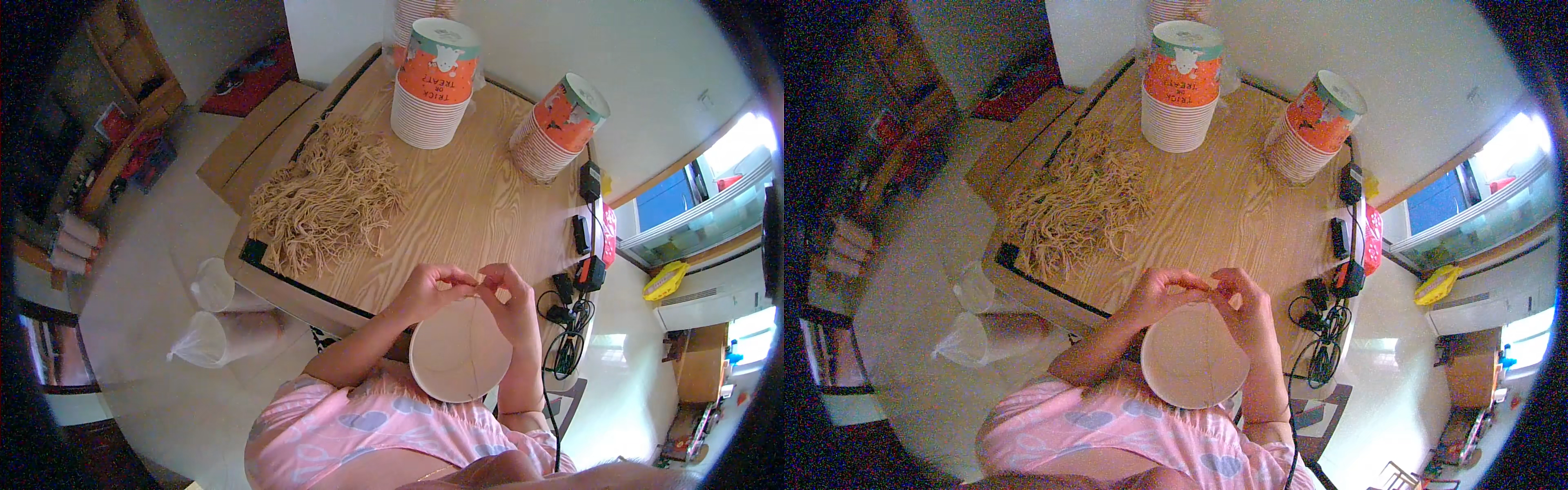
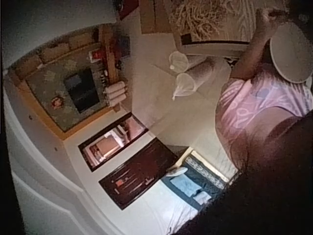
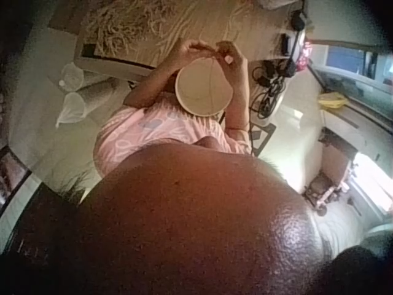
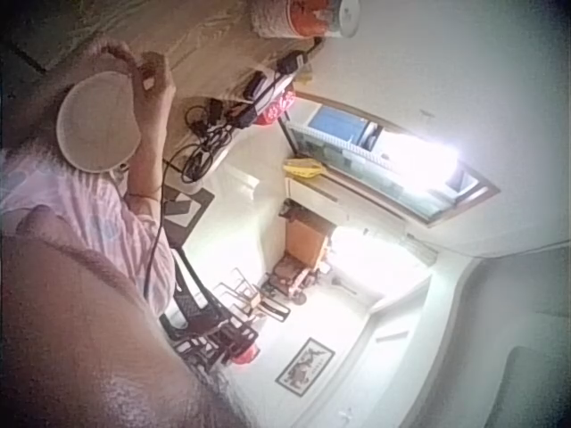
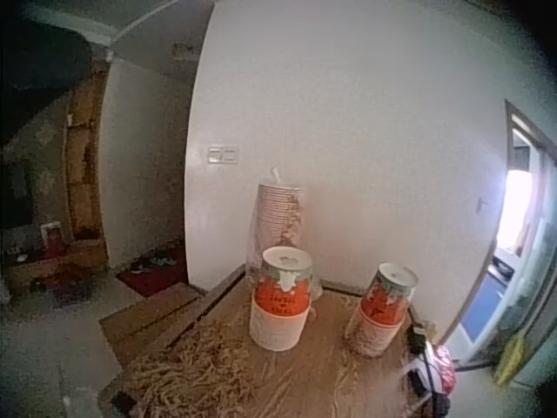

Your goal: Attaching a string handle to a paper cup.

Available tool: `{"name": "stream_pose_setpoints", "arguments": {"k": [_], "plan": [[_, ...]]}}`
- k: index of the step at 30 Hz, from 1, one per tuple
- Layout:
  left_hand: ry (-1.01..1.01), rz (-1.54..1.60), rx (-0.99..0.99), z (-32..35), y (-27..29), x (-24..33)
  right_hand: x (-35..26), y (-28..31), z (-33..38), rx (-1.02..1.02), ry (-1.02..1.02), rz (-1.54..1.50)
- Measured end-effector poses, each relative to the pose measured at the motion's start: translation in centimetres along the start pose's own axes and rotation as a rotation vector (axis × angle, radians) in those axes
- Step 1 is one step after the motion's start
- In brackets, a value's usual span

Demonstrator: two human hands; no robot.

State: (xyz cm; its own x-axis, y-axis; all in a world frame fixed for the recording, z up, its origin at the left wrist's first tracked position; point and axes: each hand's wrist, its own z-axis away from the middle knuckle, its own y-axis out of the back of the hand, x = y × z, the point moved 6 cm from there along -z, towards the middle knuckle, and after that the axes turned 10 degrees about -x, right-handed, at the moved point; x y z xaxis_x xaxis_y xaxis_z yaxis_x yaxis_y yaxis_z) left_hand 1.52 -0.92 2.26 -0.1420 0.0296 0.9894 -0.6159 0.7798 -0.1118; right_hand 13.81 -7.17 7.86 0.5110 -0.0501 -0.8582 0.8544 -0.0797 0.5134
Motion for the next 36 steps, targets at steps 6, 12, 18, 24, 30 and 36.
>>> {"name": "stream_pose_setpoints", "arguments": {"k": [6,12,18,24,30,36], "plan": [[-0.003,0.037,-0.021,-0.1,-0.2,-1.0,0.7,-0.1,0.1,-0.044,0.064,0.037],[0.075,0.151,0.005,-0.2,0.0,-1.9,-1.1,-0.2,0.7,-0.029,0.142,0.28],[0.071,0.228,0.045,-0.2,0.2,-2.1,-0.6,-0.4,0.3,-0.055,0.11,0.281],[0.067,0.26,0.02,-0.4,0.3,-2.0,-0.5,-0.1,0.0,-0.028,0.129,0.124],[0.079,0.309,0.031,-0.4,0.4,-2.4,0.2,-0.6,-0.2,-0.077,0.039,0.034],[0.078,0.276,0.044,-0.3,0.6,-2.0,0.4,-0.5,-0.1,-0.149,-0.198,0.059]]}}
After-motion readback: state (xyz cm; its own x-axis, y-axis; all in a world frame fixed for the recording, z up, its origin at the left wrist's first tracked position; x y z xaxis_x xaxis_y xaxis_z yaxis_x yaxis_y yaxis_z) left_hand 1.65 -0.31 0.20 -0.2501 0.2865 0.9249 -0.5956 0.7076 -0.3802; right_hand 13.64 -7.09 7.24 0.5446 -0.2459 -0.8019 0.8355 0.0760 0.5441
